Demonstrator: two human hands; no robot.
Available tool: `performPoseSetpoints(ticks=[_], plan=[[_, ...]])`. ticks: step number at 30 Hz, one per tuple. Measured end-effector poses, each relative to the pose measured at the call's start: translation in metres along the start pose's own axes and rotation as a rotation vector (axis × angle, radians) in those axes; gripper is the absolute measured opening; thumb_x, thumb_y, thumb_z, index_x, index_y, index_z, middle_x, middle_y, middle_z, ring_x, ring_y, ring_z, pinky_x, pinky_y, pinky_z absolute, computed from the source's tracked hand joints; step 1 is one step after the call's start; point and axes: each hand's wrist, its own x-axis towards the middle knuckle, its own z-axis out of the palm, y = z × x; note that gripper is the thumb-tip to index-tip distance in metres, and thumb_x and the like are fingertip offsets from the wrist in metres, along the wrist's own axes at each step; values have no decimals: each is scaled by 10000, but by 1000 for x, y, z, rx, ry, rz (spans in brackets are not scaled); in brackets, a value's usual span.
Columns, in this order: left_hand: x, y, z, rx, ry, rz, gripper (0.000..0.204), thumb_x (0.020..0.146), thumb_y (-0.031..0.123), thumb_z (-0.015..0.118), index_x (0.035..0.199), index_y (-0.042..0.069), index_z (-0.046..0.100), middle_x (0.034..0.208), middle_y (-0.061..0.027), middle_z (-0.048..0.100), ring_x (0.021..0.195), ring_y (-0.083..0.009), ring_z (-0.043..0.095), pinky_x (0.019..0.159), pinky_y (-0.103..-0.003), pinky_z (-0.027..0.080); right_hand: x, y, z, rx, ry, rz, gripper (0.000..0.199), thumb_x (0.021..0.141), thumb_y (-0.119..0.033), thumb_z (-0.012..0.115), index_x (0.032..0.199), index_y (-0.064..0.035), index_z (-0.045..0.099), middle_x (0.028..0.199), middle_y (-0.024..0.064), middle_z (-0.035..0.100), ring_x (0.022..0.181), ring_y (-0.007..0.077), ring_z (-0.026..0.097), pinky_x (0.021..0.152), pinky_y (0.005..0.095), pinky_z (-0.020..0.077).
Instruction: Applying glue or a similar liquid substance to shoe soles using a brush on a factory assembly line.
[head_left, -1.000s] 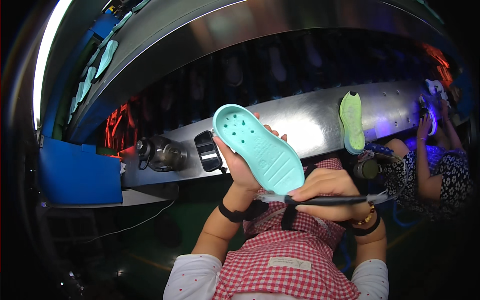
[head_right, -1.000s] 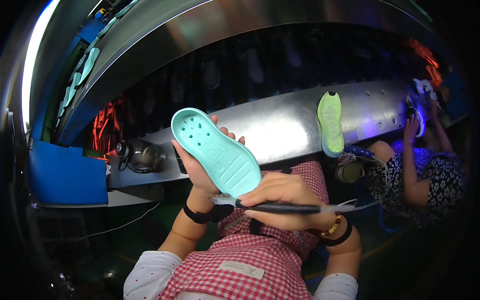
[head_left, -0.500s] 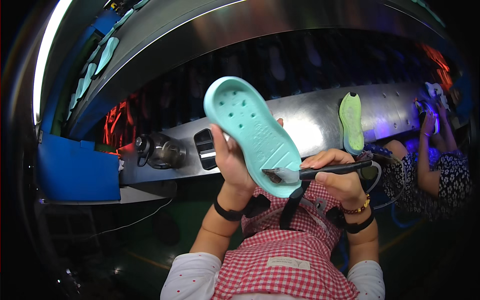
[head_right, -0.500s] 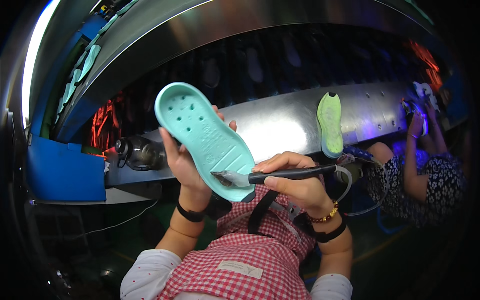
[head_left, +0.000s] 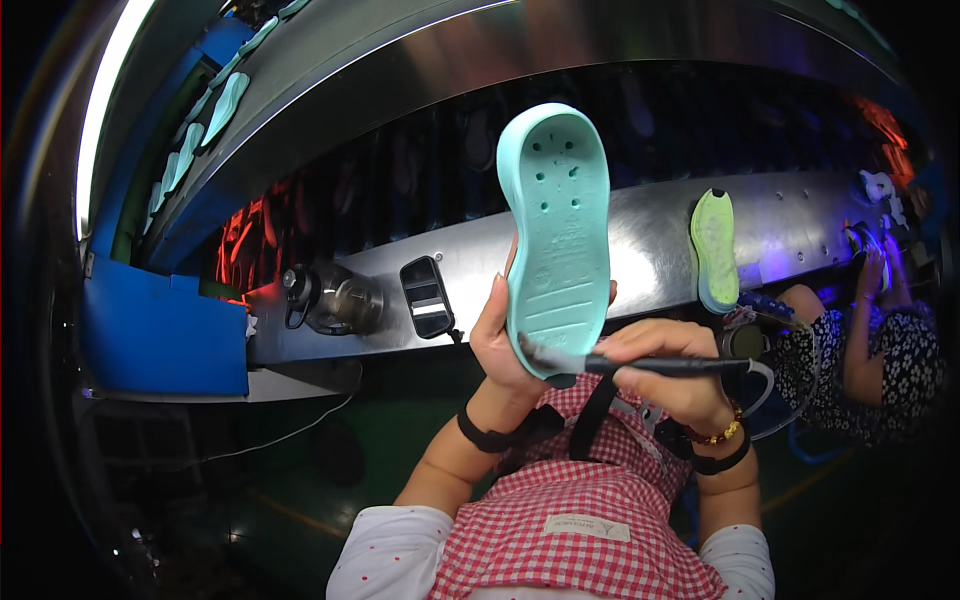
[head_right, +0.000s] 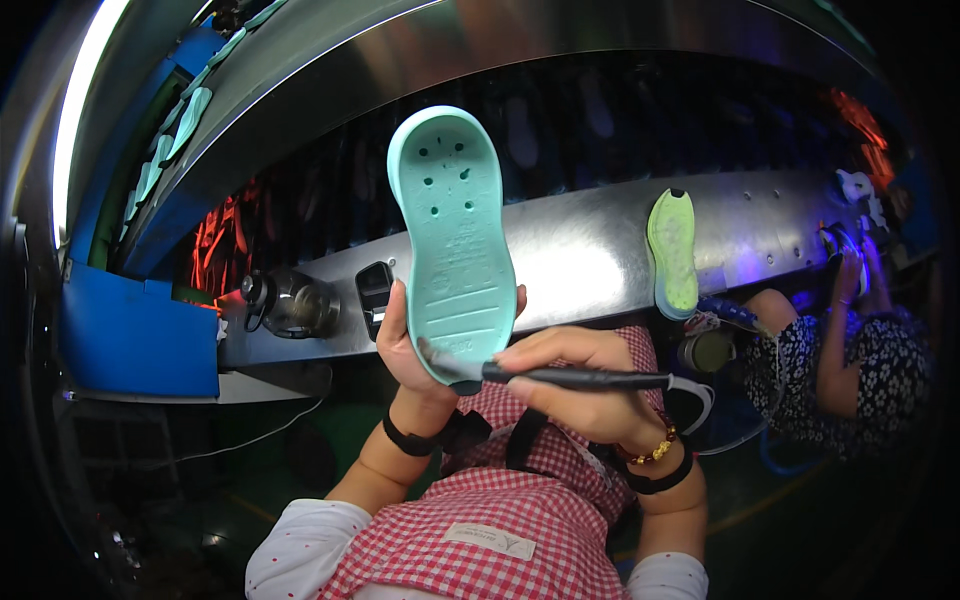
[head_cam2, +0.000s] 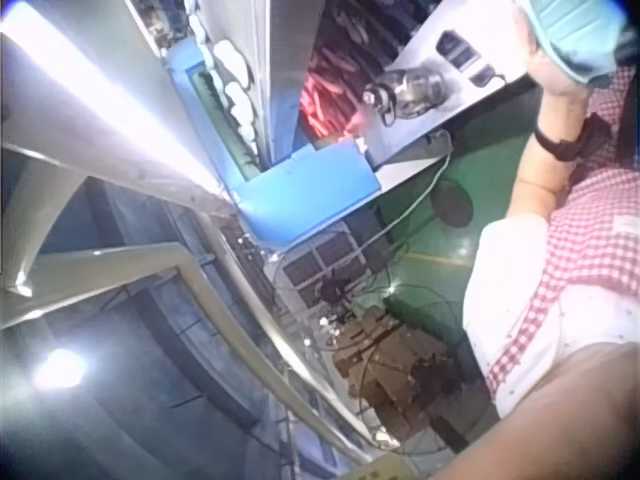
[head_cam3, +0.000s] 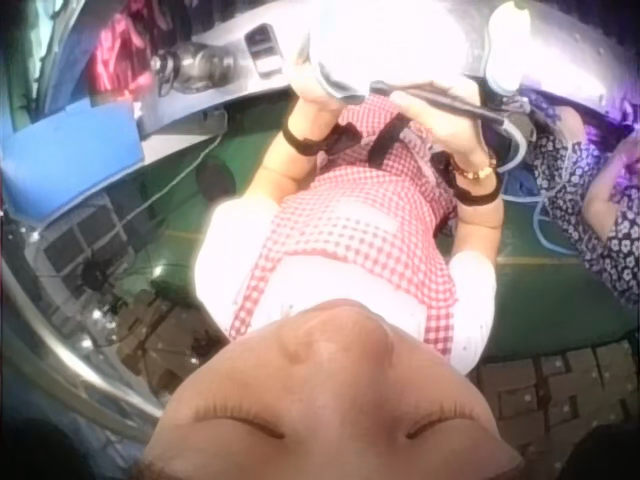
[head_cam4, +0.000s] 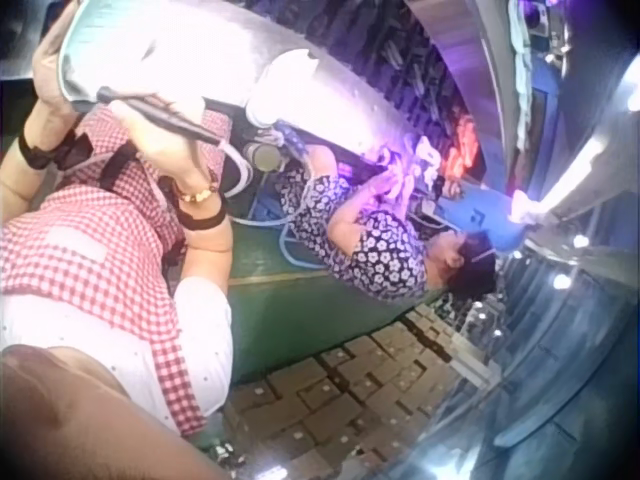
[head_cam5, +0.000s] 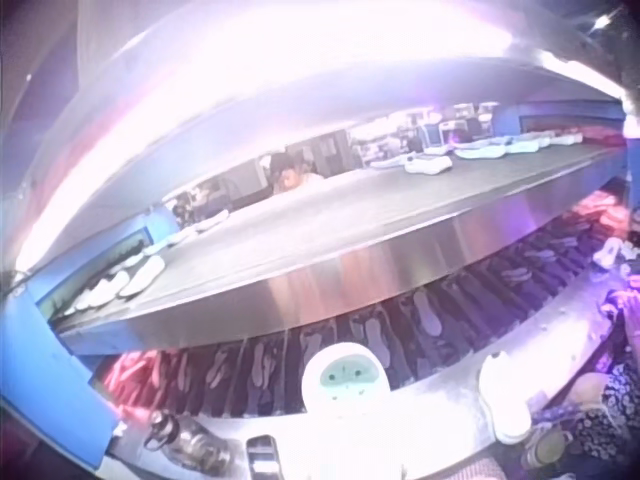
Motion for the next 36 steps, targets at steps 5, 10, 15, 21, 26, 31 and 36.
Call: performPoseSetpoints(ticks=[5,10,15,21,26,31,36], plan=[[3,4,1,33,0,2,597,866,474,294,1307,72,323,1266,-194,407,1104,-364,463,950,-516,351,9,-18,-12,86,61,155,204,721,19,632,925,23,627,915,131,638,849,149,607,741,253,487],[9,10,-6,309,-44,86,562,856,426,355,1330,138,264,1264,-190,394,1076,-387,473,879,-550,407,16,-18,-22,-204,-232,-79,220,701,24,650,919,12,627,900,140,638,817,176,619,720,252,487],[13,15,-6,137,-42,15,577,862,426,346,1312,66,306,1276,-200,392,1099,-411,451,913,-570,359,10,-9,-15,-207,-179,-108,173,685,-3,662,855,2,630,857,125,644,794,201,626,705,284,491],[17,23,-9,149,-91,-232,541,860,334,418,1290,16,339,1238,-183,439,1098,-321,475,924,-454,387,12,-24,-21,-298,-285,-202,193,671,-13,684,860,-14,645,874,127,651,825,241,634,727,315,498],[15,28,1,534,-69,-536,478,850,224,518,1243,-23,408,1159,-156,515,1009,-202,543,874,-297,431,24,-33,-38,-417,-586,-77,175,715,-24,641,890,-11,641,919,130,645,887,247,623,774,323,497],[14,30,5,586,-3,-709,475,841,225,513,1222,-44,422,1152,-183,515,1020,-226,538,899,-317,417,24,-35,-41,-486,-581,-123,180,742,-95,603,919,-64,622,938,84,639,855,245,611,715,310,491],[10,29,-6,630,16,-752,416,857,233,523,1195,-5,480,1095,-139,558,951,-186,567,832,-282,457,20,-46,-45,-659,-689,-31,174,750,-93,572,916,-85,623,948,57,639,840,237,612,682,303,489]])
